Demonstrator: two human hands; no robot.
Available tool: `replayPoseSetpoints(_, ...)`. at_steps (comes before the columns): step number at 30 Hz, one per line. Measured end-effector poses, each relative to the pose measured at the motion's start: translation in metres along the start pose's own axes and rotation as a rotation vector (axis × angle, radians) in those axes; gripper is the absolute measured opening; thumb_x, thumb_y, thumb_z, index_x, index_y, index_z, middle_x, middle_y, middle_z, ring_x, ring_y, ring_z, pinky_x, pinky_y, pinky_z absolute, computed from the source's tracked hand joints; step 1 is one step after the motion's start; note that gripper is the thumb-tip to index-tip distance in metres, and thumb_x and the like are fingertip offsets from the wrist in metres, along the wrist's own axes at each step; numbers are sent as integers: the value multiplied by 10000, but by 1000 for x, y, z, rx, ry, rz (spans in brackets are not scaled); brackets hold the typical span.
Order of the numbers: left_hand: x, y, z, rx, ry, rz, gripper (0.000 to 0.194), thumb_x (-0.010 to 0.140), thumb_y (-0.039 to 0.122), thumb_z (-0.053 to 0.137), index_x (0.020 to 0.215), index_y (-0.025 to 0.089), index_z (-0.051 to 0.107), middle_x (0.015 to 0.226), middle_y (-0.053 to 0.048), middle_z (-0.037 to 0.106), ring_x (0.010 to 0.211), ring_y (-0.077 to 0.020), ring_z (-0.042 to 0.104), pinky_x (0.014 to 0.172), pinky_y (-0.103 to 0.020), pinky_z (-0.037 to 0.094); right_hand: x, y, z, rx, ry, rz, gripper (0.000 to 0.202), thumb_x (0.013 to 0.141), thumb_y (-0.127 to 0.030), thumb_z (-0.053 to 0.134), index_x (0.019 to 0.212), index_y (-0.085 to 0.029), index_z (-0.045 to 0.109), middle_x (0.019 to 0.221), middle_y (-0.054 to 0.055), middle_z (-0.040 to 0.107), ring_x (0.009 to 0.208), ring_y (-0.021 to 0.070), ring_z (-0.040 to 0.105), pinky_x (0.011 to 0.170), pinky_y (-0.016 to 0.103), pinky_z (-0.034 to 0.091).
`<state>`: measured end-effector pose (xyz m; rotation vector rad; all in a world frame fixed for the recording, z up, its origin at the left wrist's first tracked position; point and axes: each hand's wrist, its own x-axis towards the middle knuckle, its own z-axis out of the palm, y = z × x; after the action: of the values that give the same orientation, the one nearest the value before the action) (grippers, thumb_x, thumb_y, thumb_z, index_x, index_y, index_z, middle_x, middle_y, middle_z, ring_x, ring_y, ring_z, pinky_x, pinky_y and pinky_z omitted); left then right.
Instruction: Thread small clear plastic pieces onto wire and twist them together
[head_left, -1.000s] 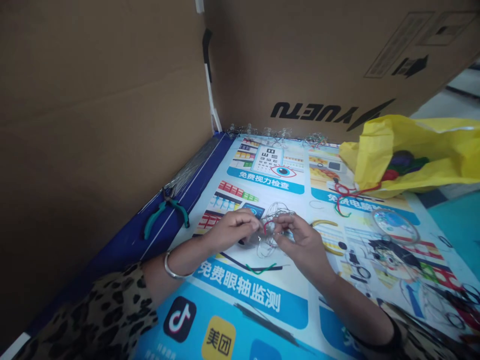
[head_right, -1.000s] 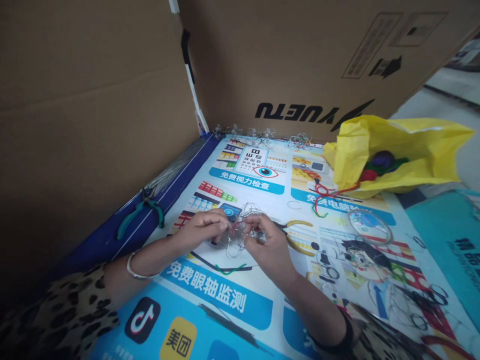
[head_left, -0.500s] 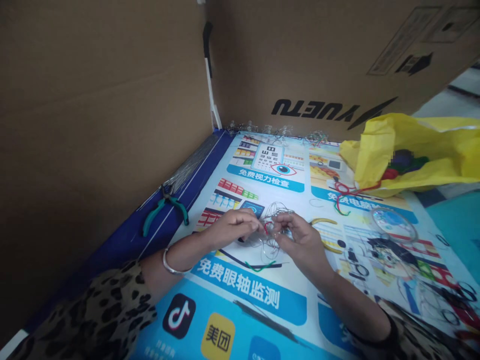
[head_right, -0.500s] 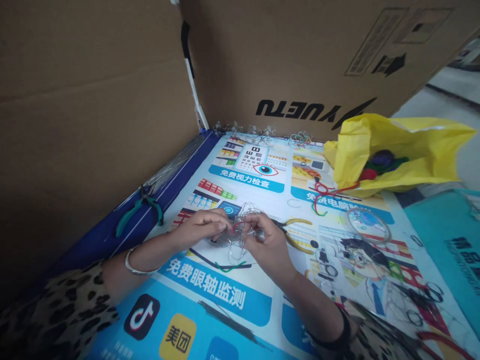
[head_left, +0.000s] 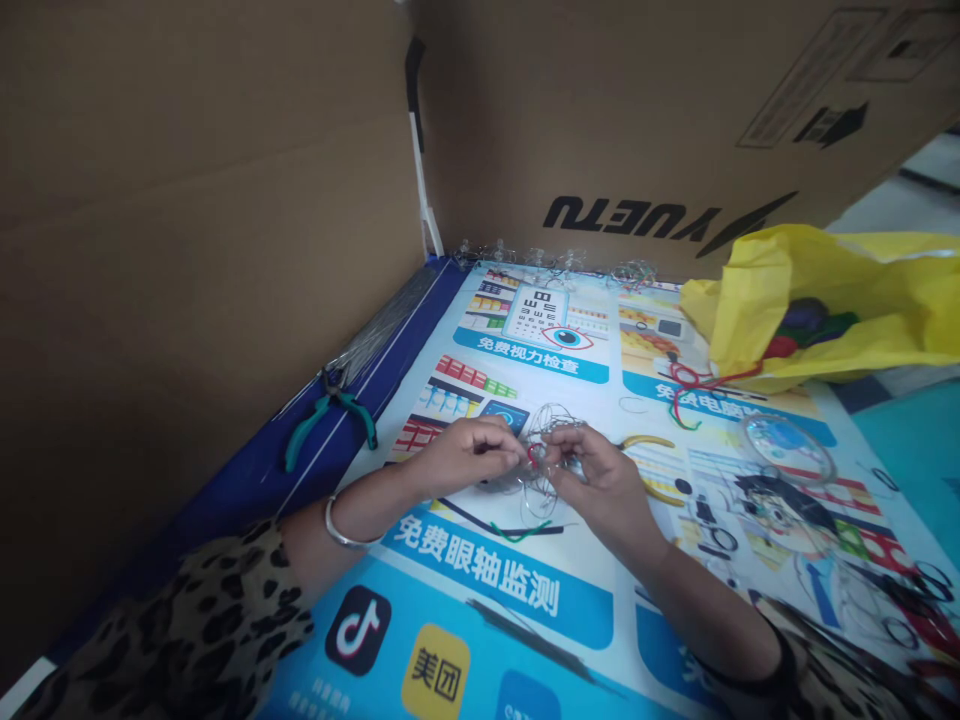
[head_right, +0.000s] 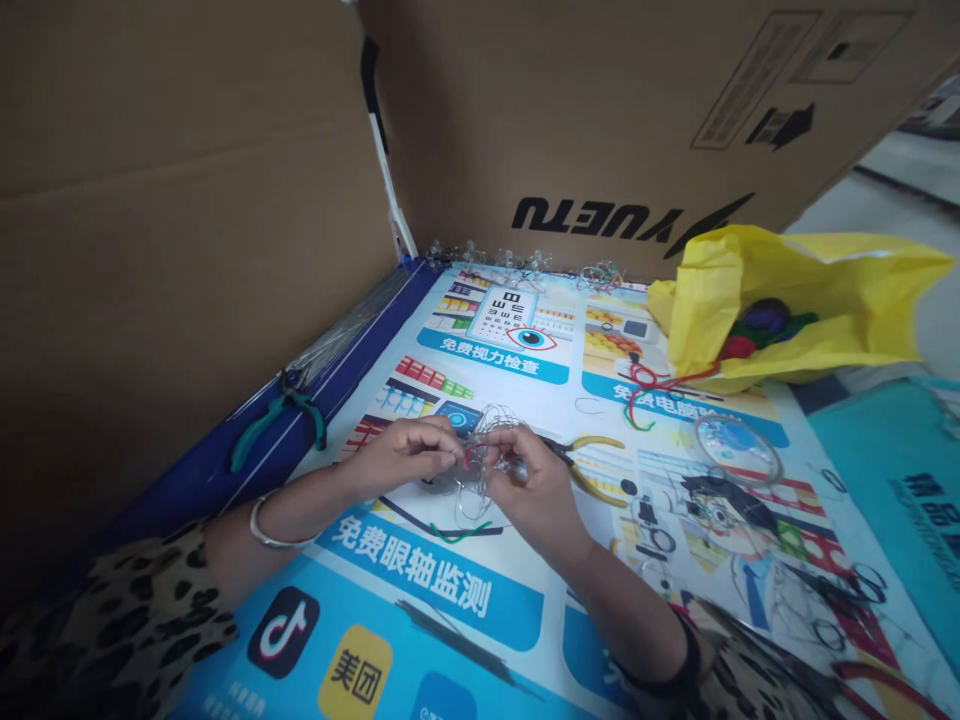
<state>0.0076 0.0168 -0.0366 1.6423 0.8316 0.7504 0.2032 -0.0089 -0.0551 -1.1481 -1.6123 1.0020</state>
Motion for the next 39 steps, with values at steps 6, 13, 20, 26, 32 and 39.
replayPoseSetpoints(6,0,-1,0,2,0,23,143,783,201,544,809,179,684,745,-11,542,672,-109,511,615,-239,411,0,0,0,-10,2,2,212,722,-135,590,915,-223,580,751,1,576,749,166,555,703,307,466)
replayPoseSetpoints(13,1,-1,1,60,6,51,68,746,193,608,752,168,671,676,8,515,681,-114,498,659,-248,392,0,-3,1,-47,-13,10,217,720,-128,584,918,-219,574,765,2,580,749,160,553,702,300,457)
replayPoseSetpoints(20,2,-3,5,85,41,33,64,728,210,643,733,151,667,677,7,535,685,-111,498,660,-248,386,-1,-5,0,-85,-16,-12,207,720,-137,582,913,-209,577,761,2,584,730,156,558,697,297,459)
replayPoseSetpoints(26,2,-2,5,95,53,53,70,727,208,639,703,142,647,665,8,530,668,-108,490,647,-247,384,-2,-4,0,-83,-24,3,202,725,-147,585,917,-208,578,773,11,593,742,161,569,656,278,465)
replayPoseSetpoints(32,2,-2,6,114,62,54,66,718,182,632,666,145,615,658,7,533,669,-113,494,638,-249,388,-3,-4,0,-50,-21,-7,238,715,-122,587,933,-219,578,779,2,596,765,157,569,700,285,463)
replayPoseSetpoints(39,2,-2,7,107,87,45,91,727,188,616,648,144,605,661,10,523,643,-100,488,624,-241,392,0,-3,-1,68,-48,20,244,713,-124,607,933,-227,583,736,-14,579,713,142,543,678,282,452)
